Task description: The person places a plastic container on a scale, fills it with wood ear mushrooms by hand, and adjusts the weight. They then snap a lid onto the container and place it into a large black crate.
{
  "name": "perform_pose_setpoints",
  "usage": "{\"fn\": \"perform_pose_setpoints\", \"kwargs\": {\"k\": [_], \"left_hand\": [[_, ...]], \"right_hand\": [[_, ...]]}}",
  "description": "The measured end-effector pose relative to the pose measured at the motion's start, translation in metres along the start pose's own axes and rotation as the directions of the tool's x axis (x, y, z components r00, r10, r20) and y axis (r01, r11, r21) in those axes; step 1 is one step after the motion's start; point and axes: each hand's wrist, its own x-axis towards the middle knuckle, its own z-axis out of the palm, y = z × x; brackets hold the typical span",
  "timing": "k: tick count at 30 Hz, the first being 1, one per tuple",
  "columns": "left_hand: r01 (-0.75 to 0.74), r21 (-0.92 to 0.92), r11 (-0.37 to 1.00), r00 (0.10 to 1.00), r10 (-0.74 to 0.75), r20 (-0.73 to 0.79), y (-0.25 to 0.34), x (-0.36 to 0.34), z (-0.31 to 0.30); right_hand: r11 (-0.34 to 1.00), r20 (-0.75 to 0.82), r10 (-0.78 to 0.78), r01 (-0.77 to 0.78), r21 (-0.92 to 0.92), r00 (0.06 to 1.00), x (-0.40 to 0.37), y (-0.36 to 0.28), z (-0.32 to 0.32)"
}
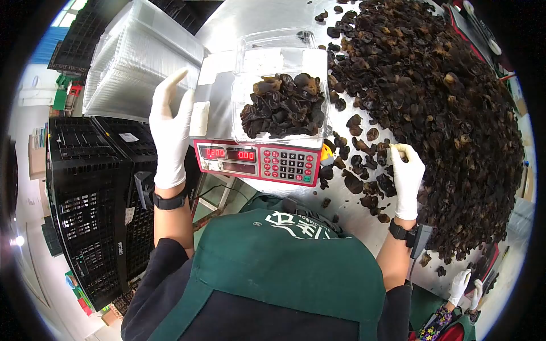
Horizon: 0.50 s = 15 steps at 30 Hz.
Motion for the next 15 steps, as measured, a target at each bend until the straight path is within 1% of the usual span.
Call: {"fn": "perform_pose_setpoints", "kwargs": {"k": [3,5,6,7,9,10,13,14,15], "left_hand": [[-0.13,-0.046,0.99,0.988,0.133,0.08,0.014,0.012,0.016],[-0.208,-0.101,0.973,0.966,0.22,0.137,0.028,0.02,0.03],[-0.264,-0.007,0.965,0.951,0.261,0.166,0.03,0.022,0.039],[-0.288,0.0,0.958,0.93,0.28,0.238,0.036,0.025,0.046],[-0.342,0.016,0.94,0.872,0.311,0.378,0.05,0.031,0.056],[-0.324,-0.045,0.945,0.858,0.313,0.408,0.047,0.031,0.067],[-0.407,0.031,0.913,0.834,0.358,0.421,0.048,0.031,0.091],[-0.496,0.054,0.867,0.831,0.456,0.318,0.036,0.03,0.104],[-0.453,0.065,0.889,0.836,0.399,0.376,0.038,0.032,0.105]], "right_hand": [[0.994,-0.035,-0.054,0.051,-0.098,0.998,0.0,0.0,0.006],[0.995,-0.011,-0.082,0.081,-0.06,0.997,-0.002,-0.001,0.01],[0.987,0.034,-0.091,0.095,-0.132,0.995,-0.003,-0.007,0.008],[0.967,0.041,-0.192,0.196,-0.16,0.98,-0.003,-0.004,0.01],[0.923,0.044,-0.316,0.318,-0.215,0.948,-0.002,-0.012,0.007],[0.92,0.016,-0.34,0.337,-0.201,0.94,-0.001,-0.015,0.006],[0.923,0.023,-0.337,0.335,-0.19,0.941,-0.002,-0.023,0.003],[0.924,0.021,-0.341,0.339,-0.177,0.94,-0.002,-0.024,0.003],[0.925,0.022,-0.337,0.335,-0.177,0.941,-0.002,-0.026,0.004]]}}
